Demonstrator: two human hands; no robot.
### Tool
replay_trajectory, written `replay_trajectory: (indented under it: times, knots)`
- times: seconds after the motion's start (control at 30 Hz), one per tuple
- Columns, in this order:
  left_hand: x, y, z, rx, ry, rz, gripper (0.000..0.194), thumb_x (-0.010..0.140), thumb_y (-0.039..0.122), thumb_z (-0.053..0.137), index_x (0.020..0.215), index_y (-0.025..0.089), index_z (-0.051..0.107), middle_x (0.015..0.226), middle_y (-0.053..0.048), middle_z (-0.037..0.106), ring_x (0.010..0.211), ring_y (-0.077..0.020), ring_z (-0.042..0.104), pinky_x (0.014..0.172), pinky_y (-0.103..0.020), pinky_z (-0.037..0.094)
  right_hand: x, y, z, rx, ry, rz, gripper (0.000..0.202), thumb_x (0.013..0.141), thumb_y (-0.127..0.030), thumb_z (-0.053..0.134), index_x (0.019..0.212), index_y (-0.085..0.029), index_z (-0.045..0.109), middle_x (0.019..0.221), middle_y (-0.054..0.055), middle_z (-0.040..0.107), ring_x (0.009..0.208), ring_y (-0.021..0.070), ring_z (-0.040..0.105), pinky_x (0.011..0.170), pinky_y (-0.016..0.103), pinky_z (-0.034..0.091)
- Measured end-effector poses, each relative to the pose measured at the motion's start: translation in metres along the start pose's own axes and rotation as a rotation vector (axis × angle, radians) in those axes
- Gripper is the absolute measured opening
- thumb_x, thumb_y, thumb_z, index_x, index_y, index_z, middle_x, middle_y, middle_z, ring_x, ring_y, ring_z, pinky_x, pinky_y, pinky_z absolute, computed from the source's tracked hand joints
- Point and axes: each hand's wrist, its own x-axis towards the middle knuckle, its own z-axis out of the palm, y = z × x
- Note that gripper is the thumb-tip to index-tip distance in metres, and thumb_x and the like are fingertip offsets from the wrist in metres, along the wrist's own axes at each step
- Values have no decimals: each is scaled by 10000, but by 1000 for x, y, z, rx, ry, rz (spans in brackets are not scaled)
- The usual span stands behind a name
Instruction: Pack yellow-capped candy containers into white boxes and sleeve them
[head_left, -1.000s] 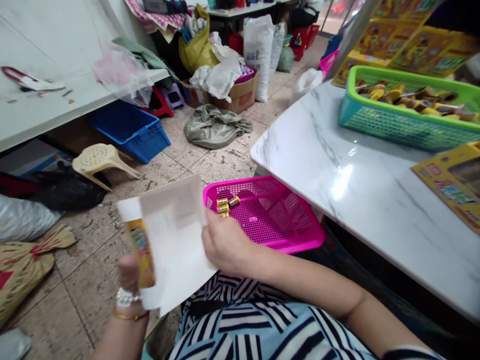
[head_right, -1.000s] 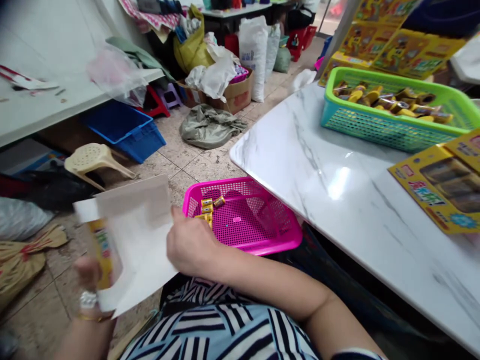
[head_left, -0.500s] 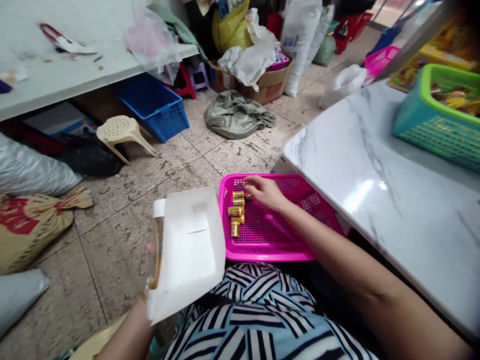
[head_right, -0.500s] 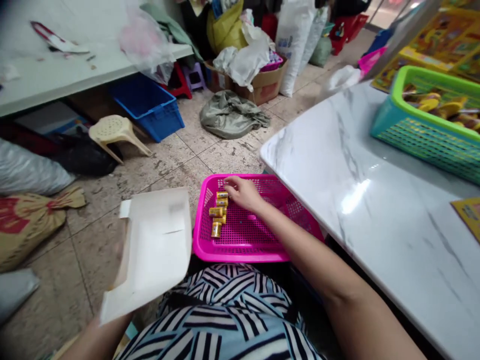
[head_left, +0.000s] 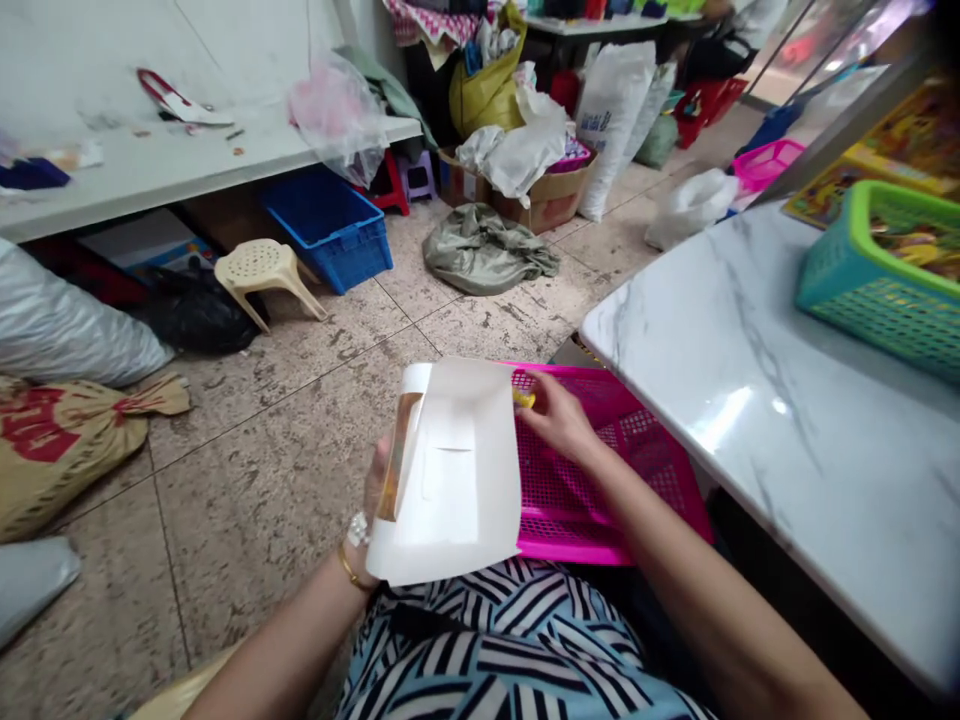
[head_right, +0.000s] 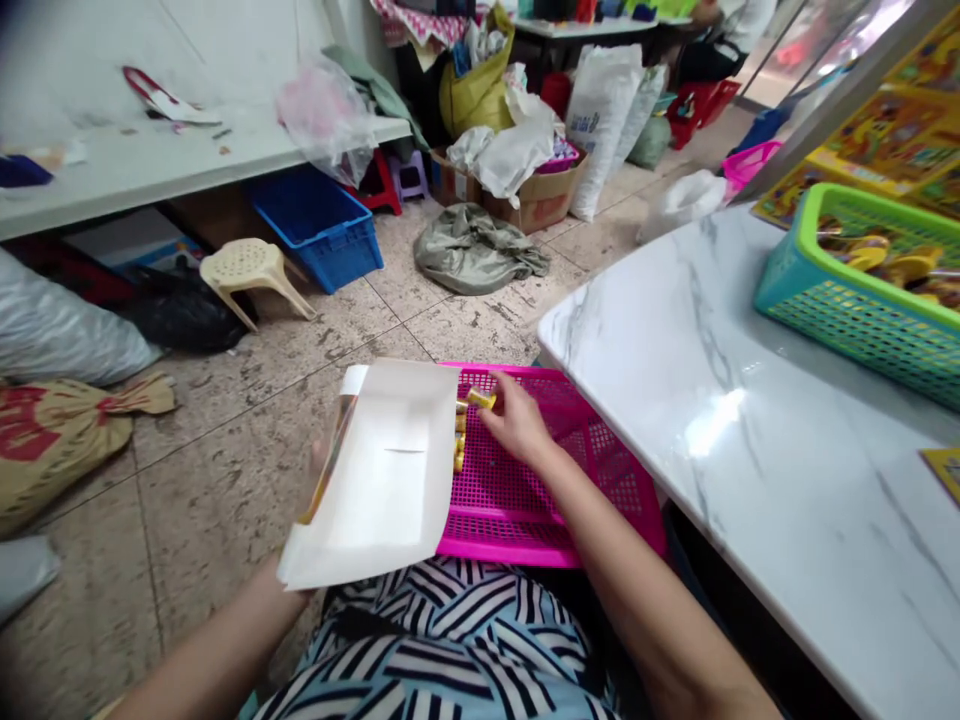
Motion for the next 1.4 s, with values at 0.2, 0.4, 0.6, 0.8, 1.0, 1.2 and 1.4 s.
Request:
replay_trajectory:
  times: [0.2,0.4,0.6,0.8,1.0,1.2,1.4]
  knots:
    - [0,-9,15,3,-22,-48,530,860,536,683,1258,187,696,1180,-44,762,1287,-305,593,1148,-392,397,-29,-76,-61,82,112,-359,260,885,-254,644,1135,-197,601,1001,55,702,864,164,677,778,304,561]
    - [2,-17,16,17,27,-47,379,933,408,627,1231,190,712,1159,-72,772,1227,-265,648,1180,-400,376,-20,-96,-41,-319,-54,-672,241,924,-336,647,1076,-179,748,1013,105,751,934,251,660,825,413,551]
    - [-1,-7,25,-15,166,215,509,873,501,676,1336,294,638,1319,-26,702,1218,-276,653,1126,-437,452,-11,-56,-31,-196,74,-300,347,1032,-347,448,1190,-183,711,1121,103,739,984,184,680,886,344,535]
    - [10,0,25,74,415,329,685,897,515,636,1517,329,411,1334,-12,693,1286,-263,604,1135,-419,445,-15,-19,4,-397,-422,-186,287,849,-325,696,1129,-267,726,1035,47,760,849,198,702,717,282,509]
    - [7,-3,19,122,331,282,844,895,506,641,1585,208,257,1418,-137,616,1288,-313,598,1143,-494,416,-38,-12,43,-424,-501,-180,285,944,-320,539,1148,-182,682,943,134,742,827,252,695,647,296,473]
    - [-3,-1,11,57,174,187,663,894,477,662,1486,251,467,1341,-83,683,1282,-293,606,1174,-485,377,-45,-11,16,-325,-446,-172,310,878,-289,645,1155,-152,628,844,83,739,752,214,665,658,290,481]
    - [0,-7,17,94,118,64,446,902,477,650,1255,208,695,1266,-78,729,1387,-315,497,1216,-468,317,-22,-39,-38,25,19,-259,226,918,-351,635,1046,-166,610,989,63,707,817,141,648,717,265,515]
